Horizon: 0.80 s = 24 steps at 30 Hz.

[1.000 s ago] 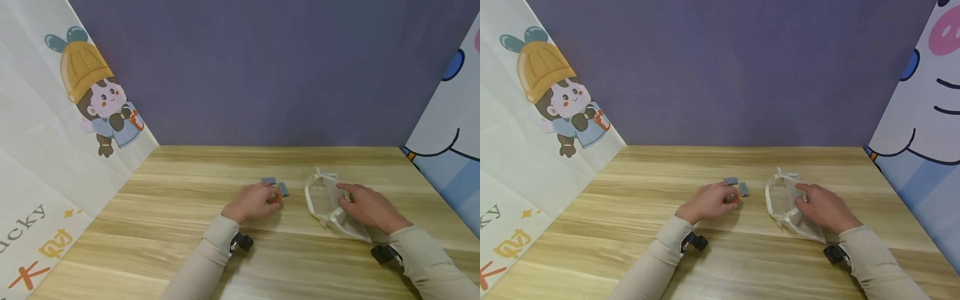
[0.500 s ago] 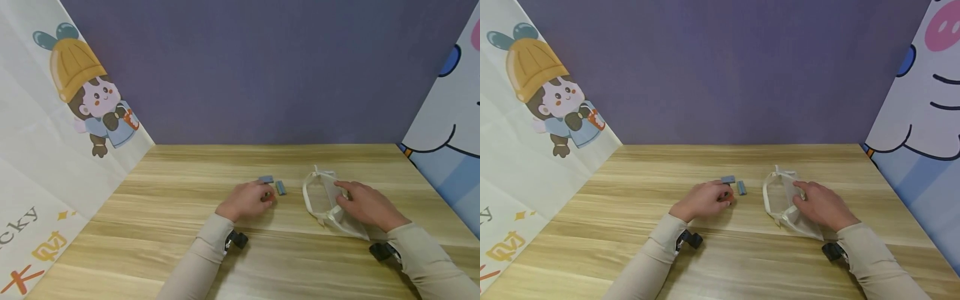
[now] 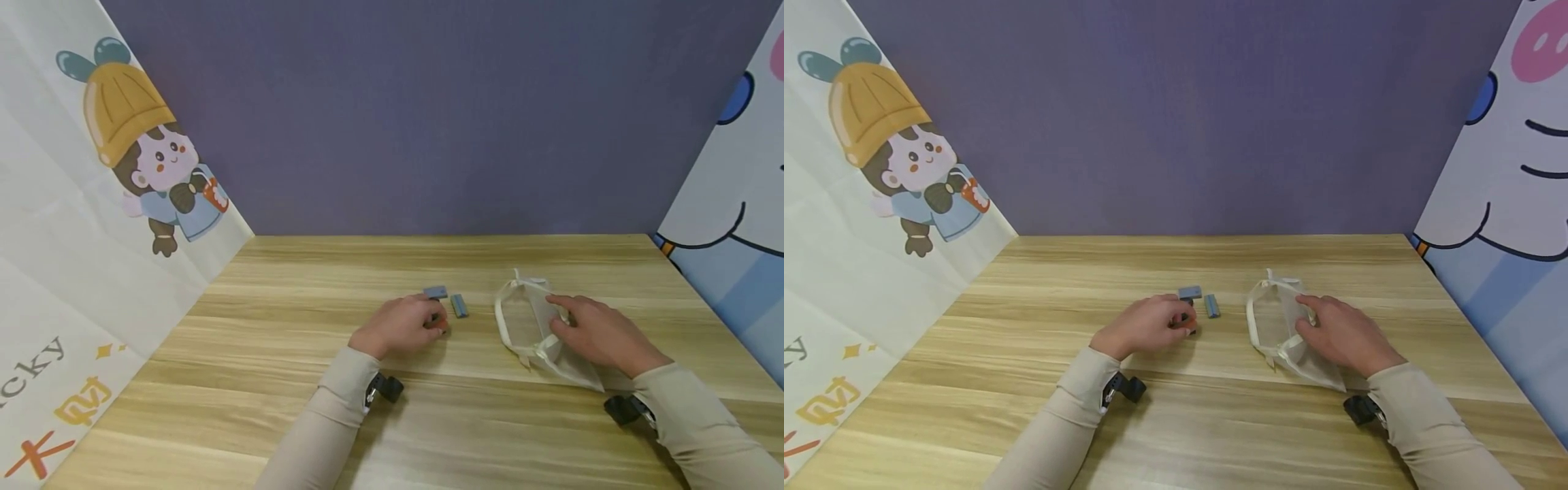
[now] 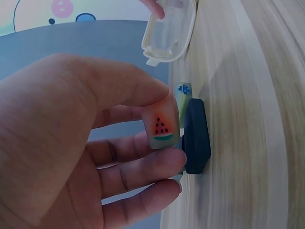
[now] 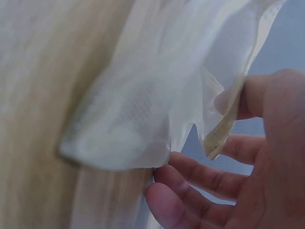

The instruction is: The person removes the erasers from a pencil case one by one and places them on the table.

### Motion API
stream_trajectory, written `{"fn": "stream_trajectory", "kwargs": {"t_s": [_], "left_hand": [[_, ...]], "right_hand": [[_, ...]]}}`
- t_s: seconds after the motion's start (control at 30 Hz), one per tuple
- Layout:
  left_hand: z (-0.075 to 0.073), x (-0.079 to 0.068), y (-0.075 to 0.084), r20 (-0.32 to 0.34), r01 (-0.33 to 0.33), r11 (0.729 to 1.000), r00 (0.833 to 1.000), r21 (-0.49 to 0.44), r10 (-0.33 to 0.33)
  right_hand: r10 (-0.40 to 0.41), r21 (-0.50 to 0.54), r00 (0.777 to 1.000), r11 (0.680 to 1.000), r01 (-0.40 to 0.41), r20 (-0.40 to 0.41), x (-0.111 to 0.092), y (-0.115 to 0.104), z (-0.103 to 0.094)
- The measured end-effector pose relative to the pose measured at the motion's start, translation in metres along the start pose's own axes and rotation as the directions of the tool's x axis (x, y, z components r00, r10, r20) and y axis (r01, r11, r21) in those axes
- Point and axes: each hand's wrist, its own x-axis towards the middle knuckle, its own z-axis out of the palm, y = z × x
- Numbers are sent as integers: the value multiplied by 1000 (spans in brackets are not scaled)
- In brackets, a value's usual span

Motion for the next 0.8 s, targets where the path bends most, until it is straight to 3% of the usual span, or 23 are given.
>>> {"fn": "stream_trajectory", "kwargs": {"t_s": [0.8], "left_hand": [[11,7,12,26,-104,994,994,37,103]], "right_hand": [[-2,18,1000,1000,2,-4,-1,0,-1]]}}
